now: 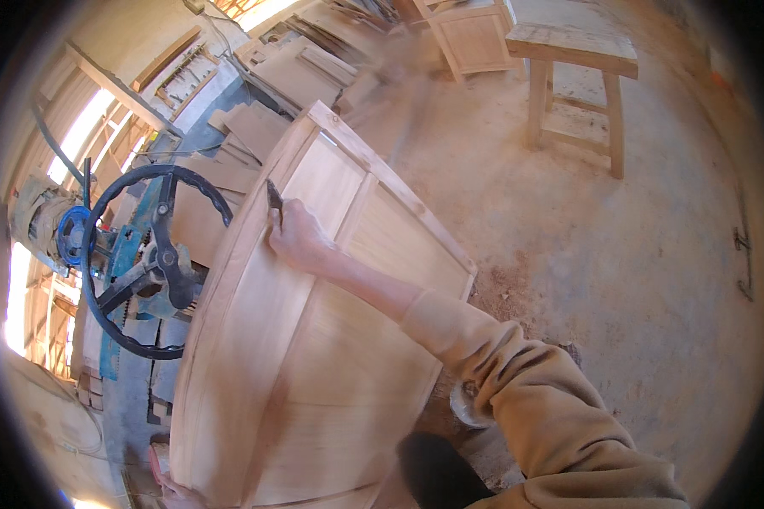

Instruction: The person sands a wooden panel on the floor, then walks to a workbench to retrieve a box of glue. They return to the panel and apply glue along the edges by hand.

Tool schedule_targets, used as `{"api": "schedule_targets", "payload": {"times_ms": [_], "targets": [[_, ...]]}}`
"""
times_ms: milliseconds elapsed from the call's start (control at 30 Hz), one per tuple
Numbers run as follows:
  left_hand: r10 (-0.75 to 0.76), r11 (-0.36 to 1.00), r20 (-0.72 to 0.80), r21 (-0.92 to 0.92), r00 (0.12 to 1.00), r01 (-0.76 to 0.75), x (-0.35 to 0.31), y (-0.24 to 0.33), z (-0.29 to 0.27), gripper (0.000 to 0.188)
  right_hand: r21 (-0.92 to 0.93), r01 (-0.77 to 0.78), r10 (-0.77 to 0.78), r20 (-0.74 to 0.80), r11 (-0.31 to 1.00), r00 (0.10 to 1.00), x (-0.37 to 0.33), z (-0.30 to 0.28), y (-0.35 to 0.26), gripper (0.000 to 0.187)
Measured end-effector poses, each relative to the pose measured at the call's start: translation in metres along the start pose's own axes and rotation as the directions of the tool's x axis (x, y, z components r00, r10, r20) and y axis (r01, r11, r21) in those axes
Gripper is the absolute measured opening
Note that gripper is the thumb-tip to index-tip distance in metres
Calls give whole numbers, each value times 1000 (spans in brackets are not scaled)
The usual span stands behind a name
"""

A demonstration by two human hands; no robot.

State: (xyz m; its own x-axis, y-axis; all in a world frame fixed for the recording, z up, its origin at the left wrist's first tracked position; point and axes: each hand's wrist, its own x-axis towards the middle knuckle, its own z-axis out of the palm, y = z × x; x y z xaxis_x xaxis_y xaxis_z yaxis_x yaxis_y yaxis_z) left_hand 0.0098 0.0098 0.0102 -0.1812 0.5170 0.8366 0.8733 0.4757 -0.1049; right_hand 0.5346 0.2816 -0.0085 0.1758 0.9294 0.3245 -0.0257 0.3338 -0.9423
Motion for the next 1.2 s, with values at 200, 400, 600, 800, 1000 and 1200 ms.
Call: {"api": "schedule_targets", "payload": {"times_ms": [200, 400, 600, 800, 1000, 1200], "targets": [[-20, 986, 36, -164, 999, 26, 4, 58, -56, 49, -30, 232, -207, 343, 972, 916, 9, -14, 16, 33], [-34, 991, 12, -133, 999, 35, -4, 54, -55, 58, 139, -82, 64, 134, 987, 989, 23, -18, 39, 35], [-98, 994, -49, -48, 994, 95, -3, 4, -14, 59, 146, -68, 56, 87, 987, 995, 31, -26, 30, 34], [-61, 996, -66, -62, 996, 57, -3, -5, -11, 59, 219, -101, 89, 65, 970, 994, 40, -23, 28, 35], [4, 1000, -94, -11, 996, -5, -6, -5, -6, 60, 181, -10, 15, -29, 983, 999, 42, -14, 32, 35], [47, 998, -106, 54, 993, -41, -6, 1, -11, 61, -15, 118, -118, -151, 993, 981, 53, 0, 57, 33]]}}
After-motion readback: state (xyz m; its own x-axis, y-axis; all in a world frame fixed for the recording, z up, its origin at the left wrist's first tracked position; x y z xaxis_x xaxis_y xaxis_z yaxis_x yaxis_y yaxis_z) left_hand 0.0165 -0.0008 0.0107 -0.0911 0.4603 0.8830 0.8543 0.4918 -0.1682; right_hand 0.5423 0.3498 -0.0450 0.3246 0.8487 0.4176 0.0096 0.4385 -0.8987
